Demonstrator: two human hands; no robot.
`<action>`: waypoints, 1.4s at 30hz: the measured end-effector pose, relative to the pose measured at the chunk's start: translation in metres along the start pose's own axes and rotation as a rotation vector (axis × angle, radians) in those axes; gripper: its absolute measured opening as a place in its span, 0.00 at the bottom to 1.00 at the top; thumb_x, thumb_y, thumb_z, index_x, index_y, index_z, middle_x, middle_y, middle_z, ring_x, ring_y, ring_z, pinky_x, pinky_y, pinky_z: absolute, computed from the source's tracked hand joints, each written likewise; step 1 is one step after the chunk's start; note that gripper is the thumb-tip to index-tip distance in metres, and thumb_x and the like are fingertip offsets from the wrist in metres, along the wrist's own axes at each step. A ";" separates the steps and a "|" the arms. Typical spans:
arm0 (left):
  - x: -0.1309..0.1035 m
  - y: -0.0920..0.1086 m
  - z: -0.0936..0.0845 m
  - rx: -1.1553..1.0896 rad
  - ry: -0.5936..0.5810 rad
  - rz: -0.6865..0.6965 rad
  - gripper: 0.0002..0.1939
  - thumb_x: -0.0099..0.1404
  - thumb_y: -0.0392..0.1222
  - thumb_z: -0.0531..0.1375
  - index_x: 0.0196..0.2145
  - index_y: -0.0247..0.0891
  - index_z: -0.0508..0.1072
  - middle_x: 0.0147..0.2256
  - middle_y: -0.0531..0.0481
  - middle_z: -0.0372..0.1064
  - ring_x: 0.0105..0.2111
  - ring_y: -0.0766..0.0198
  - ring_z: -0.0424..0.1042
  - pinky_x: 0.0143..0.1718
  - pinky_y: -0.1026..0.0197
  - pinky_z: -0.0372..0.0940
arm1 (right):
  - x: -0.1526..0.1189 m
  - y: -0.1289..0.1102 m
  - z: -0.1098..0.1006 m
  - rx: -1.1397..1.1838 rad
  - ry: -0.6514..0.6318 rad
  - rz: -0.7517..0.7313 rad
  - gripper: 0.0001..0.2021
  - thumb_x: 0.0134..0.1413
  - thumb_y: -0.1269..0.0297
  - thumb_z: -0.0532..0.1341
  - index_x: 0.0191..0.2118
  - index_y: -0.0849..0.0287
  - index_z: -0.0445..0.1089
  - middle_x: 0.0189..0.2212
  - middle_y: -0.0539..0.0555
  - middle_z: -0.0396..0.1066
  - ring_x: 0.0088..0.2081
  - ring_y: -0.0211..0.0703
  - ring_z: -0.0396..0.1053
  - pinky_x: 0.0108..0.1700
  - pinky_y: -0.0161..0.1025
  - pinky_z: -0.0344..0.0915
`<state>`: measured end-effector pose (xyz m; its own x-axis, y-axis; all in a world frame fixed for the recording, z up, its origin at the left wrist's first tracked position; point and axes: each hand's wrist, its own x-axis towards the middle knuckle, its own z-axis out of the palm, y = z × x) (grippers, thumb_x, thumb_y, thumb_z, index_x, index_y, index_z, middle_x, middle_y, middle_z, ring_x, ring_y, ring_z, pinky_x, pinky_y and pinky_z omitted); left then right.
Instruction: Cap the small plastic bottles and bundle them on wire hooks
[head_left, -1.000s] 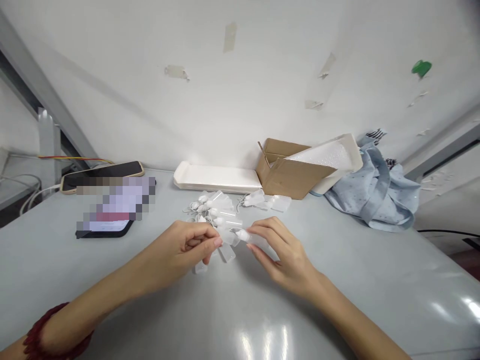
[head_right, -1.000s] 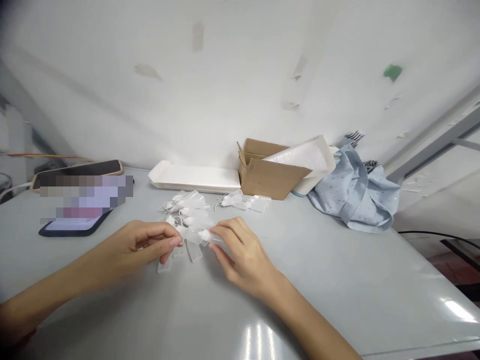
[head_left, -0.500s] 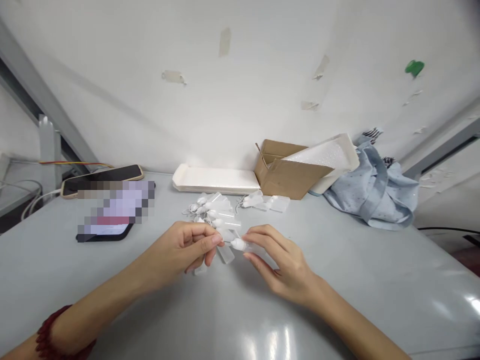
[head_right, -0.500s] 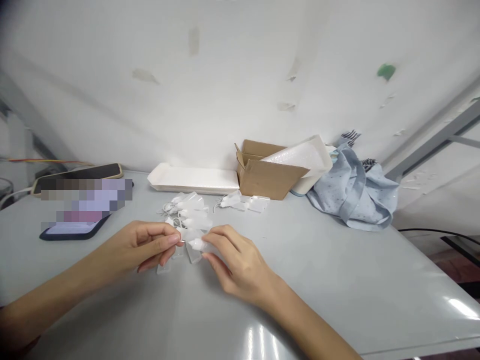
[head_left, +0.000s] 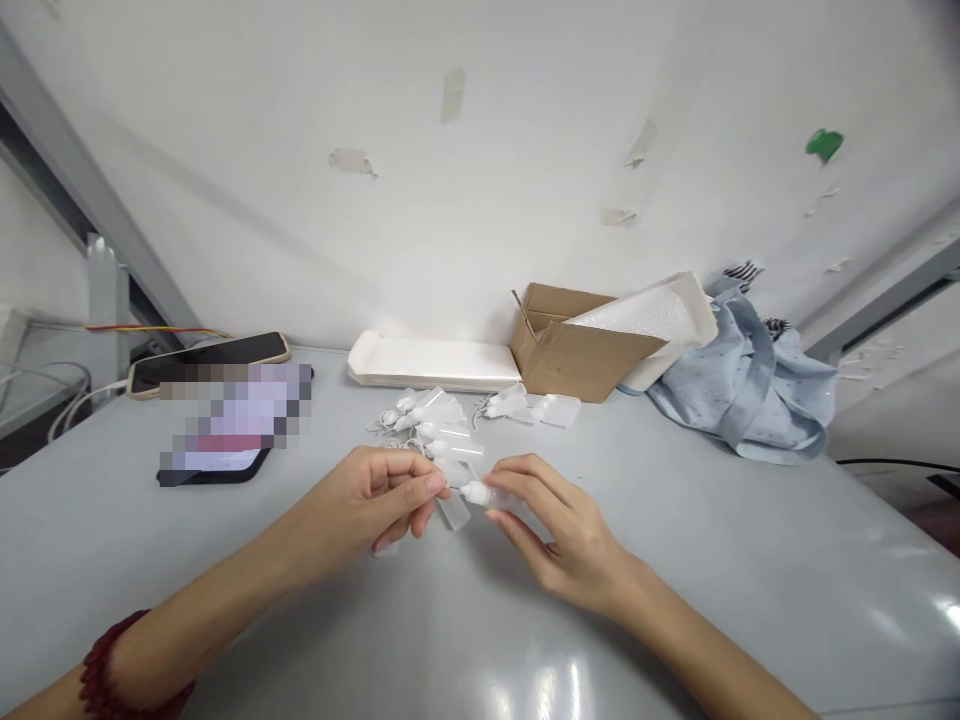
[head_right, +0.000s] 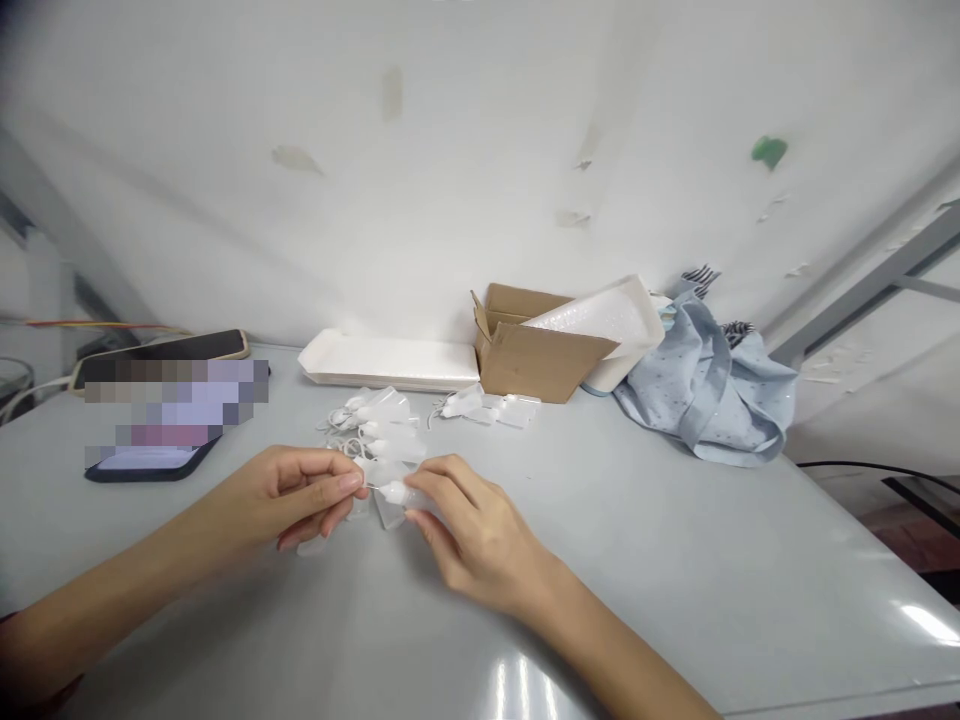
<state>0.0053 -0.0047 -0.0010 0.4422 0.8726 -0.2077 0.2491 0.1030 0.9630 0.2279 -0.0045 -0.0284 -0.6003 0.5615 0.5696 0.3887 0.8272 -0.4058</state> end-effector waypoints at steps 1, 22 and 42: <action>0.000 0.000 0.000 -0.013 -0.001 0.001 0.17 0.64 0.49 0.54 0.22 0.37 0.66 0.17 0.59 0.59 0.15 0.73 0.51 0.21 0.65 0.52 | 0.000 0.000 0.000 0.007 0.004 -0.002 0.15 0.58 0.76 0.54 0.51 0.61 0.60 0.41 0.60 0.65 0.41 0.43 0.67 0.39 0.40 0.70; 0.000 -0.001 0.002 -0.011 0.038 0.002 0.16 0.63 0.48 0.55 0.22 0.36 0.67 0.17 0.60 0.59 0.15 0.74 0.51 0.20 0.67 0.52 | 0.000 -0.001 0.000 0.041 0.002 -0.014 0.14 0.57 0.77 0.55 0.50 0.66 0.61 0.41 0.61 0.64 0.41 0.42 0.66 0.40 0.39 0.68; -0.002 -0.007 0.018 0.214 0.157 0.054 0.15 0.63 0.48 0.52 0.22 0.38 0.64 0.17 0.59 0.56 0.17 0.71 0.50 0.18 0.67 0.46 | -0.006 -0.001 0.012 0.076 -0.039 -0.008 0.13 0.58 0.78 0.52 0.49 0.65 0.59 0.40 0.63 0.66 0.43 0.45 0.66 0.40 0.40 0.69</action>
<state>0.0179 -0.0158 -0.0100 0.3244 0.9393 -0.1120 0.4124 -0.0339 0.9104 0.2226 -0.0089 -0.0398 -0.6307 0.5520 0.5454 0.3304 0.8270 -0.4549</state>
